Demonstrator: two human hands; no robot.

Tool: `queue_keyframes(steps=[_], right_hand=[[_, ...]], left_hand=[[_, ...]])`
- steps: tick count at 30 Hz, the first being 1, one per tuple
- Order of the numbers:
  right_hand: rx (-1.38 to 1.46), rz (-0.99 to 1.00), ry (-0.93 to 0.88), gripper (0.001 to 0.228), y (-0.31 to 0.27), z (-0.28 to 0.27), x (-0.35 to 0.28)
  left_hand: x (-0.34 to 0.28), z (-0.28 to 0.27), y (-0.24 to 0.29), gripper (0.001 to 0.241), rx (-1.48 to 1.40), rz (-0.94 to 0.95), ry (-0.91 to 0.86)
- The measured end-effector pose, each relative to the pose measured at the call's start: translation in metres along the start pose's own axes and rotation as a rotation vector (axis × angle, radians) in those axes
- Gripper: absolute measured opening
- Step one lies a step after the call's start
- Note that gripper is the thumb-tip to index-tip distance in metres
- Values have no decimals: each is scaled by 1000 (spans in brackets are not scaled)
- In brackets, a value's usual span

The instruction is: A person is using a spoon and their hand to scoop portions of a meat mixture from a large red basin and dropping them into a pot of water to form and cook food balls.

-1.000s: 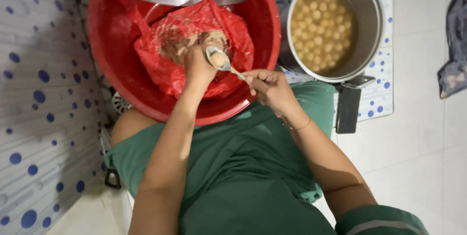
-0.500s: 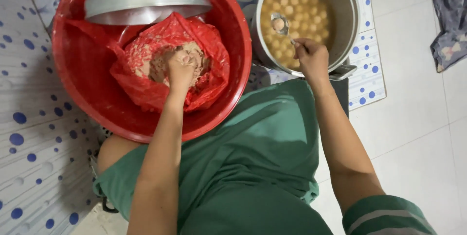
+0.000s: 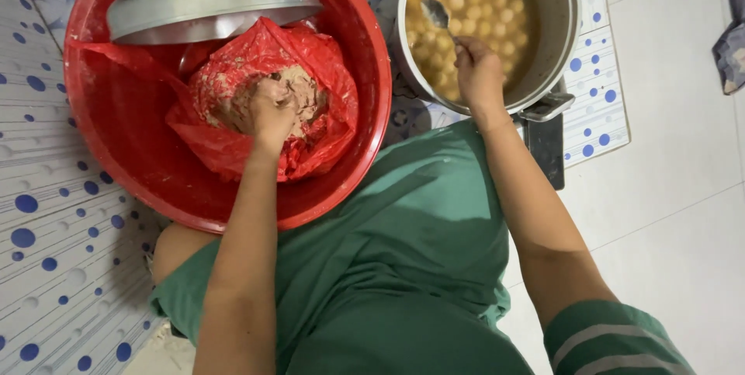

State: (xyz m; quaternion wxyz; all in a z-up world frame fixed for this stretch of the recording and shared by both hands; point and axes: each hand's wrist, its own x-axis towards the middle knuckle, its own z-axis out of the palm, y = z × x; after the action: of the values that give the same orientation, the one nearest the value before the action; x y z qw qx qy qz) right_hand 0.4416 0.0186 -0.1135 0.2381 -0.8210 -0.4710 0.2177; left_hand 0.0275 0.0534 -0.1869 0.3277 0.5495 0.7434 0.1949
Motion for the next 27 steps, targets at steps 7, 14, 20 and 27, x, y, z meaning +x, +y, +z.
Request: queue_keyframes(steps=[7, 14, 20, 27], right_hand=[[911, 143, 52, 28, -92, -41, -79], [1207, 240, -34, 19, -131, -11, -141], [1258, 282, -124, 22, -152, -2, -166], [1210, 234, -136, 25, -151, 4, -179]], left_hand=[[-12, -33, 10, 46, 225, 77, -342], [-1, 9, -42, 70, 606, 25, -516], [0, -1, -24, 61, 598, 44, -588], [5, -46, 18, 54, 586, 133, -683]])
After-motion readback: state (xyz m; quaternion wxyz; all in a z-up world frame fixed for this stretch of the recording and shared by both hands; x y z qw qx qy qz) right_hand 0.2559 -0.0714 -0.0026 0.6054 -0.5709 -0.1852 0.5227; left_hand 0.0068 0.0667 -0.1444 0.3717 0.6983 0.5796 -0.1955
